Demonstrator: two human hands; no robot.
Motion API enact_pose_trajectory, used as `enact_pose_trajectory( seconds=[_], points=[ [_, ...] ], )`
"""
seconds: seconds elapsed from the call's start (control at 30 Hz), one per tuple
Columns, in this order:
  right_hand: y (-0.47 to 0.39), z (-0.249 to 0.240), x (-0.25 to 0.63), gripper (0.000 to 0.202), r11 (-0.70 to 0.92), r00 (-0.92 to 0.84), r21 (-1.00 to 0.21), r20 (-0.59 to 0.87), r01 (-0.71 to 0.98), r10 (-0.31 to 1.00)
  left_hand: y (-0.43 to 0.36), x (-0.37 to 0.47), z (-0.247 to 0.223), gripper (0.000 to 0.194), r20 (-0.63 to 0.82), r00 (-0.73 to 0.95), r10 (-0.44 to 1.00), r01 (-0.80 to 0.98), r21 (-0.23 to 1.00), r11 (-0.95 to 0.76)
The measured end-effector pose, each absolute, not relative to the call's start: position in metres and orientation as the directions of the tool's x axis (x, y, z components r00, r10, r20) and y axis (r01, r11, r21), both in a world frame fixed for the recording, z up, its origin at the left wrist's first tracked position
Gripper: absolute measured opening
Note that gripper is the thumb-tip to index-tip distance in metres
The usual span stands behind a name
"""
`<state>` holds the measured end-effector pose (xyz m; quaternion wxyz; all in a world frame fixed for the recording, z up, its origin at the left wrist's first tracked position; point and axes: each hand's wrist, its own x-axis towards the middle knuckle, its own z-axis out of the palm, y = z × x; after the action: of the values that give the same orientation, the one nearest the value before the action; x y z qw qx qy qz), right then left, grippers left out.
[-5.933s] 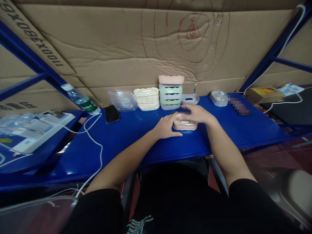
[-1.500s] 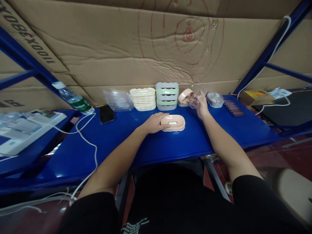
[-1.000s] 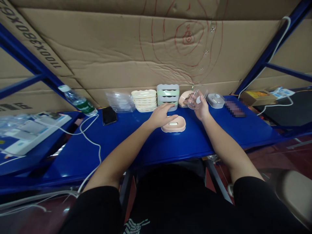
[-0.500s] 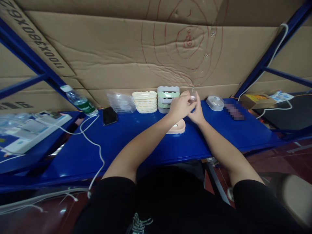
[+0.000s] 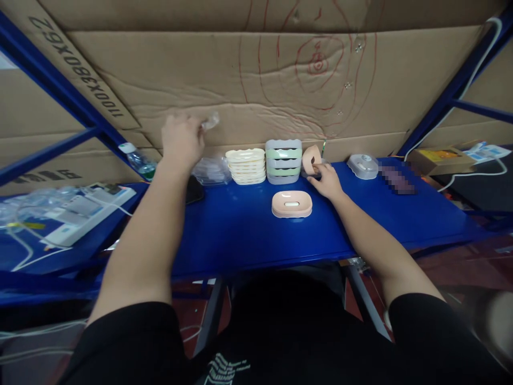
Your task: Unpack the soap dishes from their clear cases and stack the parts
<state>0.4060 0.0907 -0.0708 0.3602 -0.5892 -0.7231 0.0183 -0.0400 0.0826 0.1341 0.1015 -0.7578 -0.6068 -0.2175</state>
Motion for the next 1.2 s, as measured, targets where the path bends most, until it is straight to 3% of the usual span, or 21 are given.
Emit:
enact_pose_trajectory(
  seconds=[0.1, 0.33, 0.63, 0.9, 1.07, 1.2],
  points=[
    [0.091, -0.071, 0.405, 0.059, 0.278, -0.035, -0.423, 0.497, 0.862, 0.867, 0.091, -0.052, 0.108, 0.059, 0.377, 0.071, 0.923, 0.995, 0.041, -0.093],
    [0.092, -0.075, 0.405, 0.072, 0.271, -0.030, -0.430, 0.489, 0.861, 0.872, 0.106, -0.059, 0.067, 0.058, 0.331, 0.133, 0.934, 0.991, -0.050, -0.123],
    [0.088, -0.071, 0.404, 0.076, 0.247, -0.044, -0.389, 0.462, 0.888, 0.886, 0.109, -0.065, 0.047, 0.062, 0.406, 0.167, 0.899, 0.982, 0.015, -0.190],
    [0.092, -0.064, 0.394, 0.069, 0.176, -0.017, -0.345, 0.418, 0.922, 0.908, 0.099, -0.040, 0.056, 0.059, 0.647, 0.134, 0.751, 0.926, 0.189, -0.328],
    [0.089, -0.060, 0.393, 0.062, 0.200, -0.027, -0.323, 0.471, 0.925, 0.882, 0.096, 0.003, 0.059, 0.048, 0.714, 0.272, 0.646, 0.871, 0.103, -0.481],
    [0.076, -0.045, 0.389, 0.062, 0.195, 0.005, -0.271, 0.595, 0.943, 0.804, 0.077, 0.054, 0.045, 0.042, 0.712, 0.490, 0.503, 0.753, -0.055, -0.656]
  ],
)
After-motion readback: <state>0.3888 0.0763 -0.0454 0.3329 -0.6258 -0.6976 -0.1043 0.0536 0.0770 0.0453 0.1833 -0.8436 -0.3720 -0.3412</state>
